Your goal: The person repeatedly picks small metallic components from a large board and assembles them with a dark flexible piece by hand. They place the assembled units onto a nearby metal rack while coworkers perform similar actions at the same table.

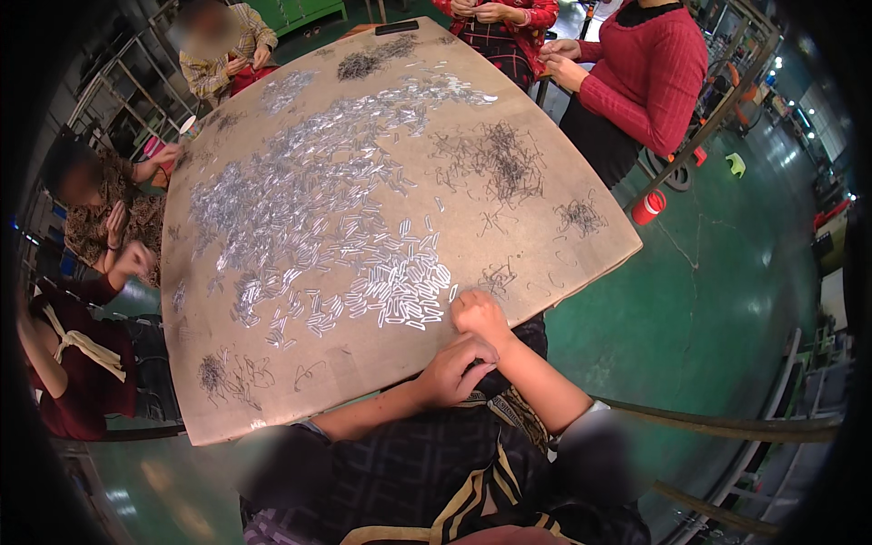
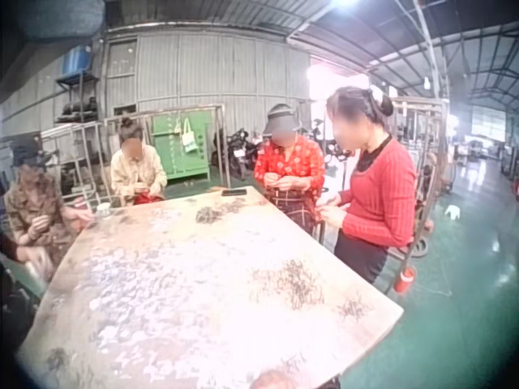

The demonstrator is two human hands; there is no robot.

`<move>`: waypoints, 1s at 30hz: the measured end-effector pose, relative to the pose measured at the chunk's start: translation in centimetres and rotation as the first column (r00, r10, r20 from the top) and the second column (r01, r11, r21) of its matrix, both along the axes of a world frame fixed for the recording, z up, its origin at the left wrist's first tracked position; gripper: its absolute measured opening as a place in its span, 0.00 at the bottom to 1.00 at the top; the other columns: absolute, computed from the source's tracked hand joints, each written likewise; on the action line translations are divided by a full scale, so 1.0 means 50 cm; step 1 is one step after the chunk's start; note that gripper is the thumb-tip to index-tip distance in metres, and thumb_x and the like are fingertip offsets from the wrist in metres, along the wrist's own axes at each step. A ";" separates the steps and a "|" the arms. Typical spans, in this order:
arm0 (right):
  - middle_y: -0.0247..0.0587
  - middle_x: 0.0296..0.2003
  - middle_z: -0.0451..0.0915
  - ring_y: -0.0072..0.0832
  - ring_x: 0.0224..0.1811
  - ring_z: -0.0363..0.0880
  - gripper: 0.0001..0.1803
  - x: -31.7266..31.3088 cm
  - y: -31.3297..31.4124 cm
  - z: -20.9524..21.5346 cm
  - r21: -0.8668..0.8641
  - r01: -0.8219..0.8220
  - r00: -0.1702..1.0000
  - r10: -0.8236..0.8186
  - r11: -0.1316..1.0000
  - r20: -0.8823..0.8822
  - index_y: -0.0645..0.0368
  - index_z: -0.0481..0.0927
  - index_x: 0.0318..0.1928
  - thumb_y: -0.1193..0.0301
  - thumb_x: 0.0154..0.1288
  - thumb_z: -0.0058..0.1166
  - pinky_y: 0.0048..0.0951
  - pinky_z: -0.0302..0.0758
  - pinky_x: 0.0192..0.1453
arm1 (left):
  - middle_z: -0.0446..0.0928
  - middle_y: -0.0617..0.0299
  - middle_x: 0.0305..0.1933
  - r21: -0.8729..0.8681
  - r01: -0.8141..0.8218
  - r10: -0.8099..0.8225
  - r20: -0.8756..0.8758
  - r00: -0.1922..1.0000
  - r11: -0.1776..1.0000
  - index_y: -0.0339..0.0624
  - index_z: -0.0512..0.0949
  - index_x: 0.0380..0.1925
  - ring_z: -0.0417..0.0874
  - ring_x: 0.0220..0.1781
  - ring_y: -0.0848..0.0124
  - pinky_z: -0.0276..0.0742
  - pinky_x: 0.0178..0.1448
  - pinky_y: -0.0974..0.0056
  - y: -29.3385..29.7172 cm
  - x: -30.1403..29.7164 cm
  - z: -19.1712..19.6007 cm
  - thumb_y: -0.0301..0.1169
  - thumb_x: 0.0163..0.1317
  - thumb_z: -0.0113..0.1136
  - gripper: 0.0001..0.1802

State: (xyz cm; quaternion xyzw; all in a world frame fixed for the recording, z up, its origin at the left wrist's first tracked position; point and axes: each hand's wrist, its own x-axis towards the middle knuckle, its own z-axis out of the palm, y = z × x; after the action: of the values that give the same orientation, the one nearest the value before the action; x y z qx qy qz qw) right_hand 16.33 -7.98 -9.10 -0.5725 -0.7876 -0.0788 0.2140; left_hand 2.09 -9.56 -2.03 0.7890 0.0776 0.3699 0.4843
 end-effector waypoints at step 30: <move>0.39 0.26 0.84 0.18 0.28 0.80 0.04 0.064 -0.203 0.178 -0.386 0.110 0.398 -0.396 0.916 -0.827 0.68 0.84 0.34 0.80 0.57 0.62 0.22 0.77 0.34 | 0.75 0.54 0.33 -0.227 -0.208 0.171 -0.171 0.970 0.951 0.35 0.74 0.37 0.78 0.31 0.63 0.74 0.36 0.64 -0.015 0.031 -0.044 0.22 0.62 0.60 0.06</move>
State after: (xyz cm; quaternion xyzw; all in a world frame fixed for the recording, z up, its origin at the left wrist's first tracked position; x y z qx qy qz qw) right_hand 19.51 -18.12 -0.17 -0.6637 -0.4598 0.3107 0.5015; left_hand 3.65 -10.32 -4.21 0.7380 0.2338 0.3424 0.5324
